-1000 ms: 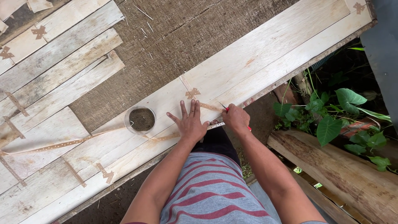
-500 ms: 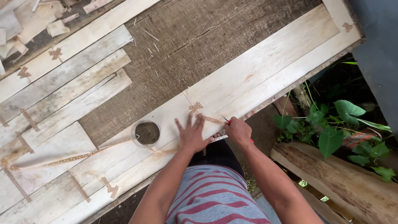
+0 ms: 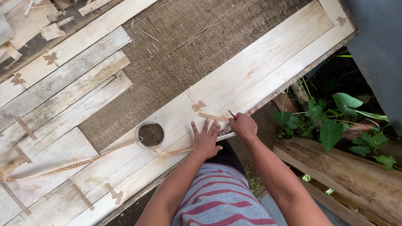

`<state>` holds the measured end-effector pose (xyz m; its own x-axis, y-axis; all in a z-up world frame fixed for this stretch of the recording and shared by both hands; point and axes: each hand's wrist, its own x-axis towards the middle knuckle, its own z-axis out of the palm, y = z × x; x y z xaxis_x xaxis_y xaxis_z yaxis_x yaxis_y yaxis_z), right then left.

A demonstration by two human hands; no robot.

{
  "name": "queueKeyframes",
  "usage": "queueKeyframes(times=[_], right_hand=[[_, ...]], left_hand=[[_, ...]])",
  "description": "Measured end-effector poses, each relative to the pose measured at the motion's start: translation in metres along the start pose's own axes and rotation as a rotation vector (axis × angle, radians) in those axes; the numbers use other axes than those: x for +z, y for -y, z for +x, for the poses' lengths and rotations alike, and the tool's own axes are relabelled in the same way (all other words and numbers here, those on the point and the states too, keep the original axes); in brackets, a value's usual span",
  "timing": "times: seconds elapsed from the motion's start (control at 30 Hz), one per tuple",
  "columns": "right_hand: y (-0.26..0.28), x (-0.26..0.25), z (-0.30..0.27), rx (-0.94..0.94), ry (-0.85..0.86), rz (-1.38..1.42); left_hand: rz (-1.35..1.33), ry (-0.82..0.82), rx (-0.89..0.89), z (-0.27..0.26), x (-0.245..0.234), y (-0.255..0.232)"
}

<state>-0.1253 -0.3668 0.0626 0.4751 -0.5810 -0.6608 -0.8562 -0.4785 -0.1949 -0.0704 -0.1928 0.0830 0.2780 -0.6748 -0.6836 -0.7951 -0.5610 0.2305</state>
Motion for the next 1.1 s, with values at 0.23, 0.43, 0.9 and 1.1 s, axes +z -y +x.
queueKeyframes(times=[0.23, 0.43, 0.9, 1.1], right_hand=[[0.004, 0.002, 0.000, 0.050, -0.034, 0.022], [-0.018, -0.002, 0.009, 0.108, -0.030, 0.183], [0.049, 0.040, -0.048, -0.028, 0.041, 0.258], [0.047, 0.079, -0.027, -0.051, 0.031, 0.150]], left_hand=[[-0.029, 0.002, 0.027, 0.004, -0.013, 0.012], [-0.089, -0.100, 0.082, 0.010, -0.002, 0.033], [0.055, -0.083, -0.021, 0.017, -0.011, 0.049], [0.040, -0.120, -0.016, 0.025, -0.005, 0.050]])
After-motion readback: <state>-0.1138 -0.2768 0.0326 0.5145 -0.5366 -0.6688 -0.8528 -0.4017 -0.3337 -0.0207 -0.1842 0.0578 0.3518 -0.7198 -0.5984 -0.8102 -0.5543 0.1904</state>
